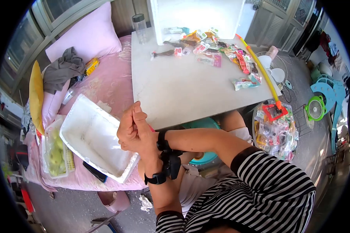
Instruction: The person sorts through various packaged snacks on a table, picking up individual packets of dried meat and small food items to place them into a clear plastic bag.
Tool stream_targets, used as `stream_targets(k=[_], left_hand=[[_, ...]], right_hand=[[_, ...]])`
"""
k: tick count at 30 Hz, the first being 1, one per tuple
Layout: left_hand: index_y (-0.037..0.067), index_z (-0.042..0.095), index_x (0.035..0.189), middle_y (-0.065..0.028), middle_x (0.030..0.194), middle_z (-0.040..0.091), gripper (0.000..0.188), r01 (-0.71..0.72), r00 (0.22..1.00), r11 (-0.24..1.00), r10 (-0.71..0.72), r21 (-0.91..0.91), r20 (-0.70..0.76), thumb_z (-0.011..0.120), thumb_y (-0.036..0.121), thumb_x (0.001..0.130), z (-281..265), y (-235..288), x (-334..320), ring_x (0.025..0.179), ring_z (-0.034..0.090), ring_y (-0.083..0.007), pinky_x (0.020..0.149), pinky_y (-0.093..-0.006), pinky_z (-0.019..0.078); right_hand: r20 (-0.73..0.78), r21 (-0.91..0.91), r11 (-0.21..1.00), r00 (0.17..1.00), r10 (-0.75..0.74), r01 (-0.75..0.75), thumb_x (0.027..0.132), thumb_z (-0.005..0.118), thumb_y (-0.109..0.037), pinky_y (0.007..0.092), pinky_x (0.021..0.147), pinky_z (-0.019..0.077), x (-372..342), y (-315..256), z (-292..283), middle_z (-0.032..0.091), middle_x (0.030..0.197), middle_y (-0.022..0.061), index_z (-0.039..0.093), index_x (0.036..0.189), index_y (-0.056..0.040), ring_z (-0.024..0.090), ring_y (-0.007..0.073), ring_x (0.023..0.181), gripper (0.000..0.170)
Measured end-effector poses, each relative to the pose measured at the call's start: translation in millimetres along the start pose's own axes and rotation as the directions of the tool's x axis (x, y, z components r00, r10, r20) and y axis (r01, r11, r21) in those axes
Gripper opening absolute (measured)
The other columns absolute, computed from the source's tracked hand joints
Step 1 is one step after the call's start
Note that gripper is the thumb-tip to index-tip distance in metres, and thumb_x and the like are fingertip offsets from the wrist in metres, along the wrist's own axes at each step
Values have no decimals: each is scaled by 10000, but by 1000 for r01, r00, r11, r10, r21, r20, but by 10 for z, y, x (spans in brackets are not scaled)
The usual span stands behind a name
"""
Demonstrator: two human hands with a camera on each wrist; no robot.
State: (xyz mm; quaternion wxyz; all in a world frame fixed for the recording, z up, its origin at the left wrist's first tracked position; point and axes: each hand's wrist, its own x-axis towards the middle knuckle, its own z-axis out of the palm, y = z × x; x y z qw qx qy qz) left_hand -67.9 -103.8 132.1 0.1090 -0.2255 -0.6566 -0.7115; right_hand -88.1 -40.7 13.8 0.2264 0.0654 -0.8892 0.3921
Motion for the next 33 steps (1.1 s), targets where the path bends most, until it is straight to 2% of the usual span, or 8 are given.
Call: stream_targets(k=[11, 13, 16, 22, 26, 27, 30, 33], left_hand=[[-18, 675, 901, -19, 688, 573, 189, -257, 966, 965, 255, 57, 37, 539, 110, 933, 110, -142, -84, 585, 476, -80, 514, -215, 363], [-26, 666, 897, -42, 691, 592, 194, -393, 920, 911, 386, 126, 75, 534, 112, 935, 132, -125, -115, 590, 496, -96, 529, -226, 388], [-45, 649, 947, -89, 767, 625, 201, -425, 899, 893, 398, 145, 186, 563, 135, 928, 251, -137, -139, 626, 532, -124, 565, -246, 430], [-61, 629, 1031, -103, 769, 574, 266, -359, 862, 908, 233, 218, 450, 644, 157, 881, 609, -470, -240, 626, 510, -168, 585, -302, 447], [-37, 634, 871, -157, 724, 572, 129, -361, 782, 880, 105, 309, 614, 635, 81, 821, 807, -669, -435, 601, 540, -281, 578, -373, 444], [-30, 615, 801, -191, 769, 593, 80, -419, 779, 869, 196, 263, 595, 607, 48, 785, 862, -708, -480, 665, 576, -373, 587, -428, 457], [-32, 611, 788, -197, 754, 600, 59, -419, 775, 877, 211, 235, 595, 591, 23, 794, 942, -799, -585, 656, 581, -368, 587, -423, 446], [-20, 620, 761, -178, 724, 605, 46, -447, 757, 852, 196, 274, 624, 624, 25, 771, 946, -775, -653, 628, 584, -351, 573, -412, 447]], right_hand=[[-54, 334, 937, 990, 129, -103, 902, 580, -117, 296, 706, 495, 201, 132, -178, 640, 878, 32, 610, 884, -11, 593, 119, 776, 112], [-108, 588, 794, 958, 267, -155, 904, 579, -112, 297, 709, 496, 154, 210, -325, 641, 880, 33, 610, 885, -10, 593, 118, 778, 108], [-151, 974, 224, 833, 533, 34, 919, 562, -157, 258, 658, 509, -42, 374, -688, 605, 807, 10, 621, 892, -21, 593, 90, 729, 151], [-149, 840, 490, 770, 621, -233, 942, 549, -162, 249, 698, 515, -851, 297, -1327, 630, 869, 13, 649, 963, -27, 590, 87, 783, 170], [-181, 746, 595, 769, 613, -299, 933, 564, -183, 257, 693, 523, -1174, 279, -1351, 606, 805, -3, 673, 951, -33, 569, 84, 742, 186], [-141, 779, 550, 770, 622, -302, 921, 593, -231, 255, 681, 521, -1237, 232, -1399, 622, 822, 11, 664, 980, -23, 590, 97, 788, 228], [-79, 875, 392, 717, 693, -283, 889, 635, -292, 250, 670, 520, -1376, 180, -1507, 646, 852, 42, 652, 989, -14, 619, 123, 849, 297], [-137, 831, 432, 623, 770, -351, 857, 665, -336, 254, 622, 526, -1412, 212, -1630, 662, 881, 81, 640, 978, -5, 649, 154, 842, 353]])
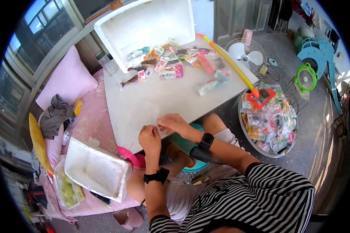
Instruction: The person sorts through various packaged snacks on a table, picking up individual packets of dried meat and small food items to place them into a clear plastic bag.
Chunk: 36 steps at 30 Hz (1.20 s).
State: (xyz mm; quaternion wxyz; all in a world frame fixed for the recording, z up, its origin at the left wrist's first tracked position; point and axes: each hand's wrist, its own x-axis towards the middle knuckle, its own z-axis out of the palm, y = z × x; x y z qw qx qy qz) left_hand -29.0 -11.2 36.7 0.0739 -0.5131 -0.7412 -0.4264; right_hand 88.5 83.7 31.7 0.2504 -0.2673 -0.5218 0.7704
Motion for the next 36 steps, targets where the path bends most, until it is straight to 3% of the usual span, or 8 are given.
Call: stream_targets(k=[6, 10, 13, 16, 18, 22, 31, 36], left_hand=[[-19, 607, 715, -157, 657, 588, 103, 98, 995, 994, -96, -54, 39, 668, 43, 770, 104, -11, -21, 555, 553, -281, 553, -362, 440], [-27, 598, 729, -151, 671, 589, 103, 161, 987, 977, -163, -138, -1, 667, 30, 779, 104, -15, 27, 543, 523, -235, 552, -329, 435], [-9, 595, 740, -161, 709, 589, 53, 142, 989, 960, -145, -242, 2, 637, 9, 767, 70, 80, 49, 597, 572, -328, 550, -407, 432], [-23, 598, 770, -161, 729, 603, 40, 36, 998, 989, -29, -146, 52, 636, -17, 761, 130, 51, -5, 598, 573, -260, 559, -344, 446], [-17, 589, 774, -161, 724, 601, 44, 15, 998, 995, -9, -97, 58, 628, -24, 756, 142, 75, -12, 603, 581, -266, 563, -355, 452], [-13, 568, 789, -157, 707, 601, 78, -16, 997, 1000, 16, -7, 80, 640, 1, 762, 187, 43, -50, 598, 587, -273, 559, -367, 458], [-26, 587, 805, -96, 623, 573, 145, 267, 951, 942, -224, -202, 212, 678, 87, 799, 169, 55, -34, 537, 507, -158, 526, -308, 426], [-15, 557, 798, -127, 645, 566, 112, 329, 928, 895, -249, -301, 276, 645, 55, 806, 184, -73, -53, 544, 528, -221, 532, -334, 427]], right_hand=[[-74, -91, 995, 996, 43, -50, 843, 657, -259, 266, 538, 525, 157, -26, -166, 664, 793, 96, 637, 893, -5, 657, 164, 665, 260], [-37, -41, 998, 998, 56, -57, 847, 642, -231, 261, 539, 524, 214, -1, -228, 662, 766, 91, 638, 862, -6, 647, 155, 646, 226], [-25, 54, 998, 999, 27, -26, 851, 640, -233, 253, 535, 519, 236, 52, -260, 663, 773, 89, 638, 844, -11, 641, 148, 638, 221], [-37, 32, 998, 998, 55, -54, 855, 639, -233, 243, 531, 510, 249, 3, -230, 662, 772, 80, 638, 832, -19, 635, 141, 629, 215], [-18, -64, 988, 991, 136, -137, 858, 637, -234, 237, 526, 502, 225, -57, -195, 660, 765, 69, 638, 832, -24, 632, 133, 619, 212], [-42, -33, 996, 996, 82, -84, 858, 644, -217, 230, 509, 485, 235, 81, -157, 647, 709, 52, 641, 798, -28, 617, 113, 582, 198], [-55, 10, 1000, 998, -22, 22, 830, 696, -167, 216, 465, 439, 246, 83, -150, 611, 623, 39, 616, 716, -26, 572, 87, 533, 198], [-33, -38, 999, 999, 3, -5, 825, 725, -193, 210, 456, 440, 239, 62, -139, 595, 605, 40, 593, 684, -33, 549, 82, 499, 251]])
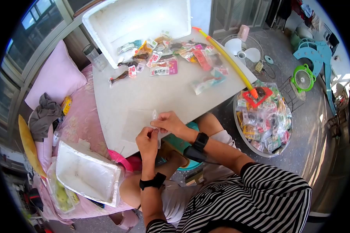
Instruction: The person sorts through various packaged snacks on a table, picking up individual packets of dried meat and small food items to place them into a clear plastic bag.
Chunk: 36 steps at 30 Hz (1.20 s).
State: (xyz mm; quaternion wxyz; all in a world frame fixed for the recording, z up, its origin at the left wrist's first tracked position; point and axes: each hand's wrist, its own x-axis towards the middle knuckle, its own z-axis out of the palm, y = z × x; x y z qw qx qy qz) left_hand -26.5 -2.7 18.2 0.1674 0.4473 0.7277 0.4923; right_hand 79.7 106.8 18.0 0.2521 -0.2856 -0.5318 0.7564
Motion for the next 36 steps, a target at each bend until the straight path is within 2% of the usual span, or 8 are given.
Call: stream_targets(k=[7, 9, 13, 21, 27, 30, 33, 36], left_hand=[[-16, 546, 851, -139, 704, 552, 20, -142, 879, 986, 165, 86, -447, 561, -3, 858, -233, 223, 92, 581, 503, -241, 557, -339, 422], [-14, 545, 869, -172, 766, 572, 27, -203, 912, 965, 248, 164, -328, 559, -13, 845, -187, 307, 37, 652, 546, -318, 599, -385, 441], [-12, 560, 896, -184, 756, 582, 72, -315, 933, 924, 344, 217, -106, 573, -8, 825, -69, 192, -2, 654, 567, -349, 597, -396, 445], [1, 546, 1001, -166, 865, 571, 251, -248, 948, 772, 317, 586, -16, 637, 24, 768, -95, 369, -63, 824, 568, -358, 656, -433, 483], [15, 531, 851, -133, 806, 514, 187, -157, 930, 691, 343, 706, -129, 582, -32, 677, -203, 300, -23, 784, 545, -331, 624, -410, 496], [23, 591, 907, -139, 820, 554, 155, -155, 948, 717, 303, 680, -103, 606, 2, 754, -215, 311, -51, 801, 570, -338, 612, -435, 492], [37, 613, 839, -127, 784, 552, 71, -110, 961, 726, 252, 679, -114, 622, 36, 768, -183, 260, -48, 770, 574, -325, 584, -433, 492], [45, 621, 790, -126, 777, 558, 41, -79, 976, 715, 198, 695, -93, 641, 78, 776, -125, 181, -50, 762, 583, -320, 575, -428, 500]], right_hand=[[-83, -351, 936, 994, -70, 37, 779, 746, -187, 270, 511, 478, -4, -49, -86, 607, 628, 82, 583, 687, -19, 584, 156, 542, 251], [-67, -641, 744, 952, -297, 187, 757, 728, -150, 322, 553, 496, 51, 23, -53, 614, 655, 113, 585, 703, -11, 615, 225, 589, 207], [-31, -823, 386, 645, -764, 417, 733, 672, -101, 387, 595, 491, 59, -135, 142, 602, 705, 138, 606, 760, -32, 614, 322, 661, 98], [106, -761, 443, 764, -636, 475, 670, 624, -61, 412, 575, 480, 178, -134, 91, 622, 729, 111, 610, 751, -48, 607, 321, 648, 83], [293, -781, 343, 791, -537, 522, 730, 675, -164, 400, 598, 487, 307, -87, -57, 613, 722, 138, 628, 784, -37, 612, 319, 668, 146], [453, -723, 533, 884, -117, 441, 805, 715, -275, 337, 594, 491, 281, -450, -147, 601, 684, 109, 632, 834, -20, 620, 197, 659, 270], [567, -516, 714, 813, -130, 474, 770, 726, -376, 344, 615, 495, 544, -433, -439, 647, 757, 131, 660, 900, 12, 626, 211, 670, 414], [305, -633, 754, 952, 36, 174, 775, 701, -395, 312, 662, 503, 769, -894, -526, 666, 825, 134, 655, 931, 33, 642, 207, 754, 458]])
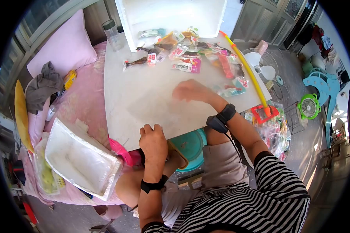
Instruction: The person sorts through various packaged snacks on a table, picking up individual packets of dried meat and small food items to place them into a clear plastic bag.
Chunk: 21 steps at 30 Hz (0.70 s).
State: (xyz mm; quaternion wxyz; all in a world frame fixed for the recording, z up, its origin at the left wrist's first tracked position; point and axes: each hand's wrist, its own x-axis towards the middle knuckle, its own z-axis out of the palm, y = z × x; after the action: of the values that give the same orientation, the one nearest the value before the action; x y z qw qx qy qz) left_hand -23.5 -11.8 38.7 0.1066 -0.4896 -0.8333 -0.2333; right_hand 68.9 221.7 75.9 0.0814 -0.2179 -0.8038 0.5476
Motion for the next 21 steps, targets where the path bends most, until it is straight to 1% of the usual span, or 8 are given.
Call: stream_targets(k=[3, 6, 9, 12, 15, 16, 18, 21], left_hand=[[45, 611, 748, -129, 770, 569, 62, -38, 992, 999, 34, 34, 123, 644, 90, 777, 126, 15, -69, 764, 592, -319, 586, -417, 512], [40, 588, 721, -124, 752, 578, 68, -36, 987, 999, 32, 25, 157, 623, 69, 770, 164, 53, -75, 754, 601, -314, 592, -403, 520], [35, 575, 724, -124, 752, 576, 24, -38, 985, 999, 34, 20, 168, 593, 27, 739, 144, 65, -67, 744, 603, -306, 583, -383, 523], [27, 557, 728, -123, 755, 571, 59, -49, 983, 998, 43, 28, 176, 582, -2, 683, 152, 79, -72, 743, 607, -294, 564, -359, 528], [23, 557, 731, -121, 763, 570, 63, -39, 975, 999, 33, 21, 218, 589, 7, 679, 124, 102, -51, 746, 609, -287, 559, -352, 529], [-7, 629, 813, -84, 765, 567, 215, -83, 973, 993, 62, 85, 222, 651, 68, 613, 152, 83, -56, 747, 599, -228, 539, -287, 518], [-8, 633, 822, -83, 766, 568, 222, -75, 975, 994, 56, 80, 217, 652, 74, 616, 168, 83, -48, 746, 598, -225, 544, -288, 519], [-11, 640, 839, -84, 774, 574, 228, -77, 975, 993, 58, 85, 212, 657, 80, 630, 152, 58, -58, 753, 601, -223, 561, -289, 523]], right_hand=[[-131, -234, 966, 989, 75, -105, 781, 674, -405, 312, 722, 506, 394, 56, -172, 670, 884, 144, 658, 935, 27, 647, 233, 836, 459], [-245, -426, 905, 963, -117, 2, 778, 671, -391, 352, 813, 498, 860, 134, -95, 654, 993, 162, 641, 999, 21, 625, 261, 955, 469], [-335, -608, 790, 876, -348, 81, 769, 674, -364, 400, 869, 476, 1346, 249, 67, 620, 1089, 170, 572, 1137, 10, 574, 311, 1048, 534], [-277, -721, 691, 895, -349, 47, 756, 680, -346, 433, 909, 455, 1800, 228, 152, 578, 1167, 169, 472, 1269, -8, 515, 348, 1125, 649], [-236, -807, 576, 822, -517, 131, 749, 676, -322, 457, 896, 457, 2170, 293, 281, 579, 1161, 152, 470, 1259, -36, 505, 359, 1126, 619], [-241, -815, 575, 861, -447, 71, 753, 662, -302, 462, 898, 452, 2212, 256, 303, 579, 1162, 160, 486, 1238, -38, 509, 356, 1122, 580], [-250, -830, 556, 922, -297, -46, 759, 635, -262, 471, 902, 442, 2260, 170, 341, 580, 1163, 174, 518, 1197, -43, 517, 349, 1115, 503], [-247, -844, 535, 909, -335, -32, 763, 601, -190, 463, 841, 467, 2316, 280, 353, 617, 1073, 166, 551, 1117, -42, 536, 341, 1096, 387]])
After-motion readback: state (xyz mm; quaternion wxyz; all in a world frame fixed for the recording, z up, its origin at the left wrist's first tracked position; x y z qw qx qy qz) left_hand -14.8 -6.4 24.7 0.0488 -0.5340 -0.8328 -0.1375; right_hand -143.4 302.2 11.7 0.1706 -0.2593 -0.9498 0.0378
